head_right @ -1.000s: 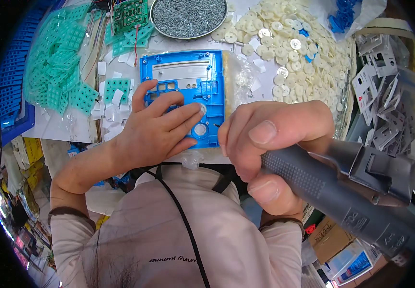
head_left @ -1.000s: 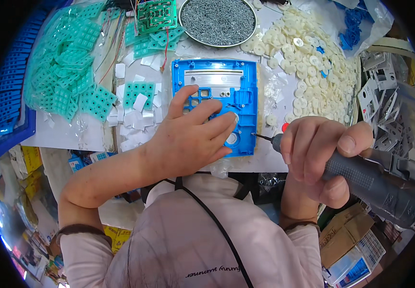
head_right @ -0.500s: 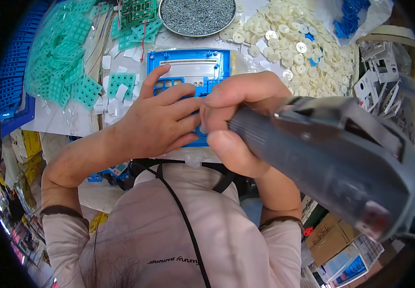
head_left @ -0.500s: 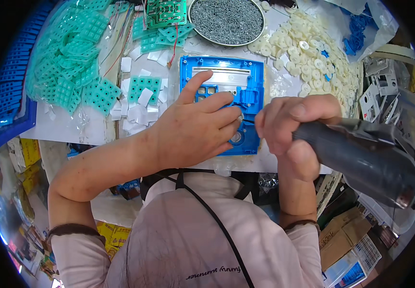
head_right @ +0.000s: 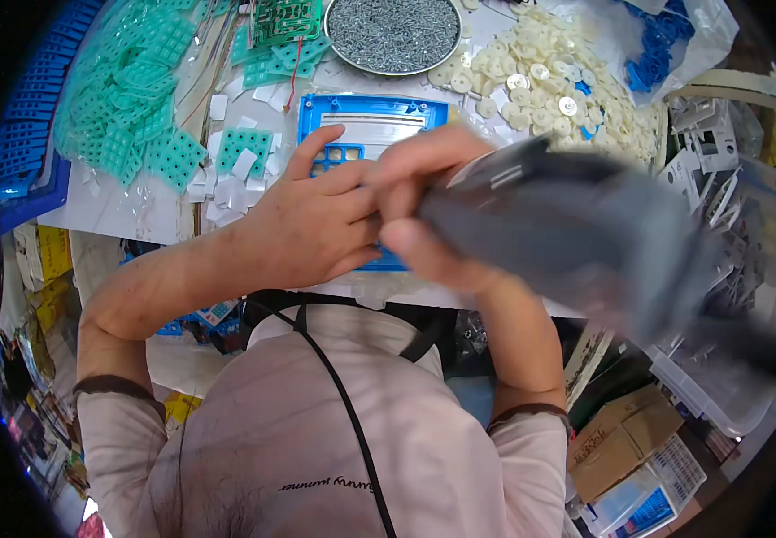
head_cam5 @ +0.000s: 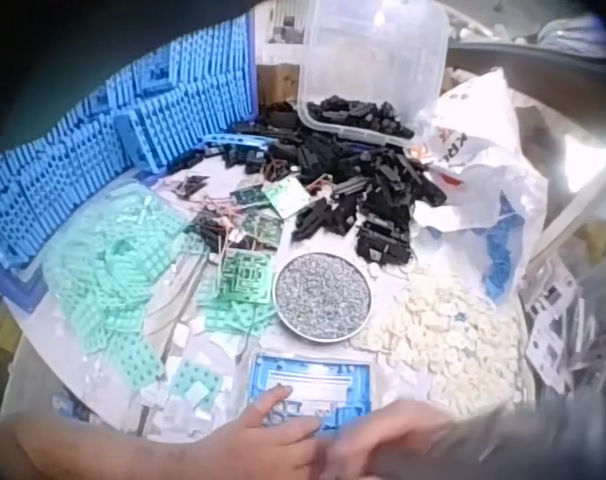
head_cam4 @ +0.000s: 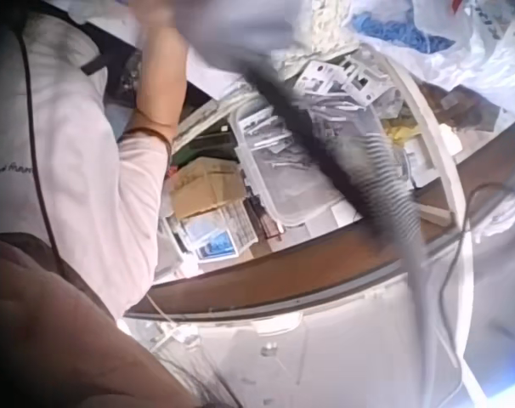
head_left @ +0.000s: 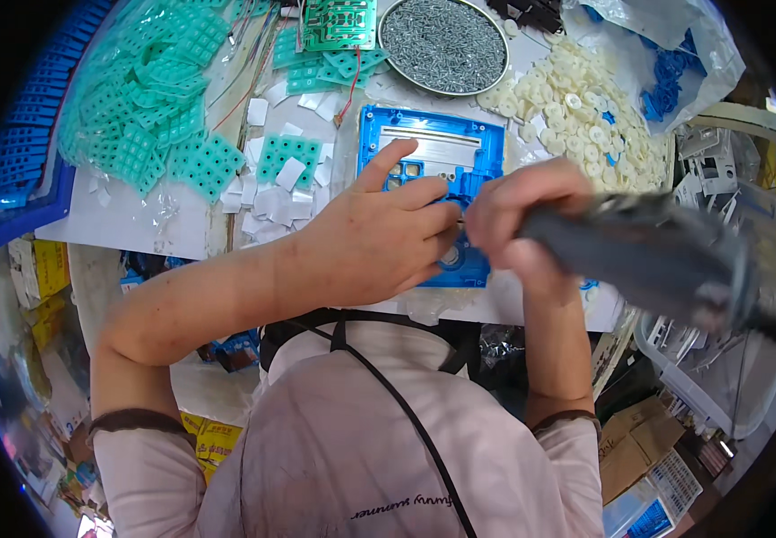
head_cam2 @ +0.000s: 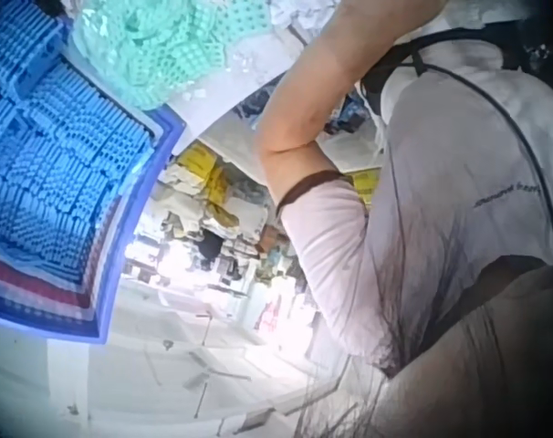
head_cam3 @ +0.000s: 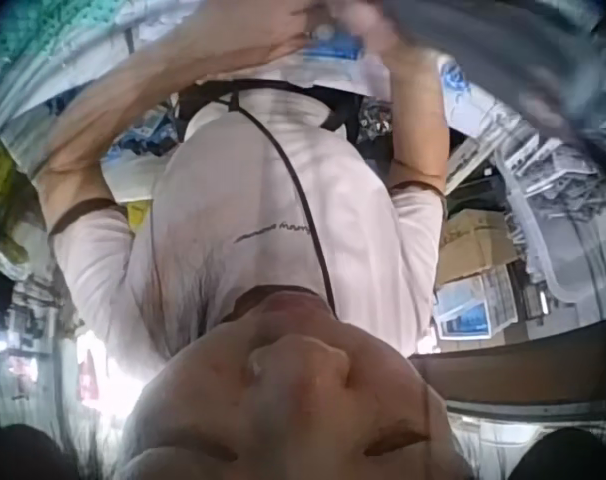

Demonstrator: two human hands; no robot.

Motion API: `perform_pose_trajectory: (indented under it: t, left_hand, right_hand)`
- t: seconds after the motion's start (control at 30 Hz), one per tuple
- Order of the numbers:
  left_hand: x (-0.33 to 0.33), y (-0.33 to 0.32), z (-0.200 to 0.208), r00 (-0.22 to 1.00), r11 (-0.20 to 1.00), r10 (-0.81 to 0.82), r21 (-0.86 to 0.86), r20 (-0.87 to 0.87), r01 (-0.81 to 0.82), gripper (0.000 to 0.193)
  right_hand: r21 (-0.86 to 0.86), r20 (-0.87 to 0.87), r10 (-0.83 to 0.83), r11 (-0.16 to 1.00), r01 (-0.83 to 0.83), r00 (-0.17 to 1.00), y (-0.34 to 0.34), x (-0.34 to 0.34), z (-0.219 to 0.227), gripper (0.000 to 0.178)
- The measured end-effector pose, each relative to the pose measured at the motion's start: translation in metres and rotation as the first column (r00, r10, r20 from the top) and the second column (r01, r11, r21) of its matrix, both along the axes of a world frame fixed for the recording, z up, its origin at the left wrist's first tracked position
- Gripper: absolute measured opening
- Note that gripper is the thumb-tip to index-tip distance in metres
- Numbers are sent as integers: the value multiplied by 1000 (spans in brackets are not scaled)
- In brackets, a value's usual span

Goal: Assembling electronic components and wiring into a blue plastic housing at a factory workbench.

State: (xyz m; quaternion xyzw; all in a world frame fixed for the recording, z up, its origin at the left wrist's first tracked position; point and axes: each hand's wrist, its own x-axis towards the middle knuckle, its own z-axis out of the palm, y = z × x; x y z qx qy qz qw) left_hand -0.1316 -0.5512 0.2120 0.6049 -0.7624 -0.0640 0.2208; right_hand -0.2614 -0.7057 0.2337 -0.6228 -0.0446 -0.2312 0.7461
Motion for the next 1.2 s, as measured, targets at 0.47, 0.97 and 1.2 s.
perform_pose_trajectory:
  t: [0.47,0.97,1.2]
  left_hand:
    - [46,132,-2,621,623,760,-57,-192,-780,18]
    - [105,37,8,838,832,546,-130,24,-539,16]
    - [96,-11,-5,831,834,552,62,-69,-549,26]
  right_hand:
    - [-501,149,-718,538,678,680,-73,-61,64,64]
    - [-606,294,-539,533,590,789,9,-64,57,21]
    - [-667,164,-515,570,479,841,22,-39,54,20]
